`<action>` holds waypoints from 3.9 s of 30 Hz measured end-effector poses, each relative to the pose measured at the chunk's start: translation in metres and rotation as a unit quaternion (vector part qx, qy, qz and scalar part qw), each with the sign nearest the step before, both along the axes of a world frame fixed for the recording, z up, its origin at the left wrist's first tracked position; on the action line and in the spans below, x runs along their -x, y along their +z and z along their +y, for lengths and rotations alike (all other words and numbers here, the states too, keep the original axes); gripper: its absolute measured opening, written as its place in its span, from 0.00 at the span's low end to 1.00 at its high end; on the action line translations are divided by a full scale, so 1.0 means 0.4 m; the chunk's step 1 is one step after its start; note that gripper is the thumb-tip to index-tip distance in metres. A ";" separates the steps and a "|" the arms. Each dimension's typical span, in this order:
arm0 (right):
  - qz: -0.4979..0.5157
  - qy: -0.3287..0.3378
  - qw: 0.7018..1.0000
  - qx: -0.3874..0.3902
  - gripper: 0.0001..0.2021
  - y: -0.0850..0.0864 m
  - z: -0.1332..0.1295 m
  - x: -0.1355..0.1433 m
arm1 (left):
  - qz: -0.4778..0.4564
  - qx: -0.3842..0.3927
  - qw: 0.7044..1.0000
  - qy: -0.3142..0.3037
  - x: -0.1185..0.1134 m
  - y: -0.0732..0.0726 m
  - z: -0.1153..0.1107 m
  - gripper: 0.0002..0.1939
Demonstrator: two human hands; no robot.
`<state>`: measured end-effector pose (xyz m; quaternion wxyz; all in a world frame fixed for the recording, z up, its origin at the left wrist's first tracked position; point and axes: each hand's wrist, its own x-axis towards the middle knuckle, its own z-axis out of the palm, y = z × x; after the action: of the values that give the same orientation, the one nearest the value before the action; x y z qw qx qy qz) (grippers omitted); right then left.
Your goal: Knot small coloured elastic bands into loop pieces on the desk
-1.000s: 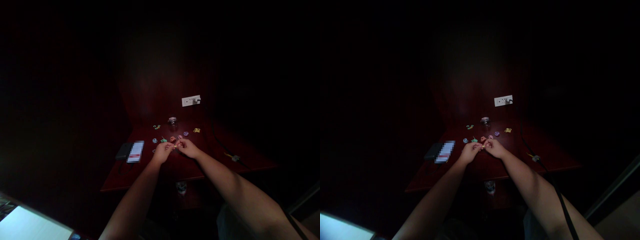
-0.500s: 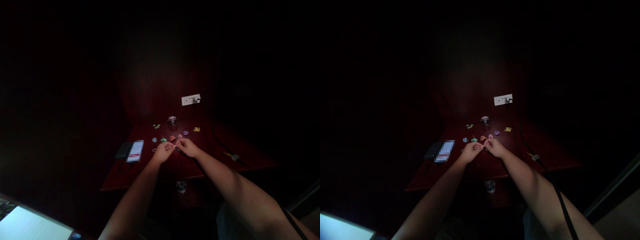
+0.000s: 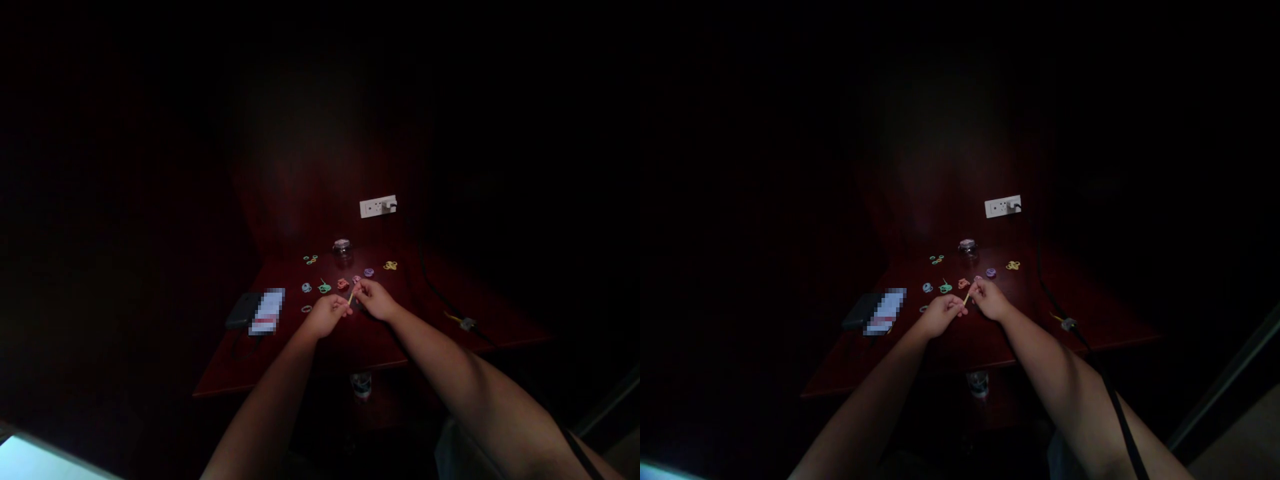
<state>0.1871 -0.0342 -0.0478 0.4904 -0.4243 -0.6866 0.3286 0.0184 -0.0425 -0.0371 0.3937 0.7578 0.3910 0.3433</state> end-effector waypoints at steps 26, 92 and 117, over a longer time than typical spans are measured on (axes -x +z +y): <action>-0.032 0.080 0.996 0.035 0.09 0.007 -0.001 -0.005 | 0.004 -0.068 0.997 0.045 0.012 -0.004 0.007 0.14; -0.068 0.079 0.994 0.019 0.15 0.008 -0.010 -0.004 | -0.023 -0.079 0.995 0.050 0.002 -0.013 0.005 0.06; 0.053 0.215 0.965 0.138 0.15 0.027 -0.024 -0.015 | -0.015 -0.092 0.992 0.081 -0.003 -0.013 0.013 0.07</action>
<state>0.1929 -0.0437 -0.0369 0.3811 -0.3124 -0.6826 0.5396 0.0196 -0.0371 -0.0424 0.2989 0.7512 0.4122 0.4200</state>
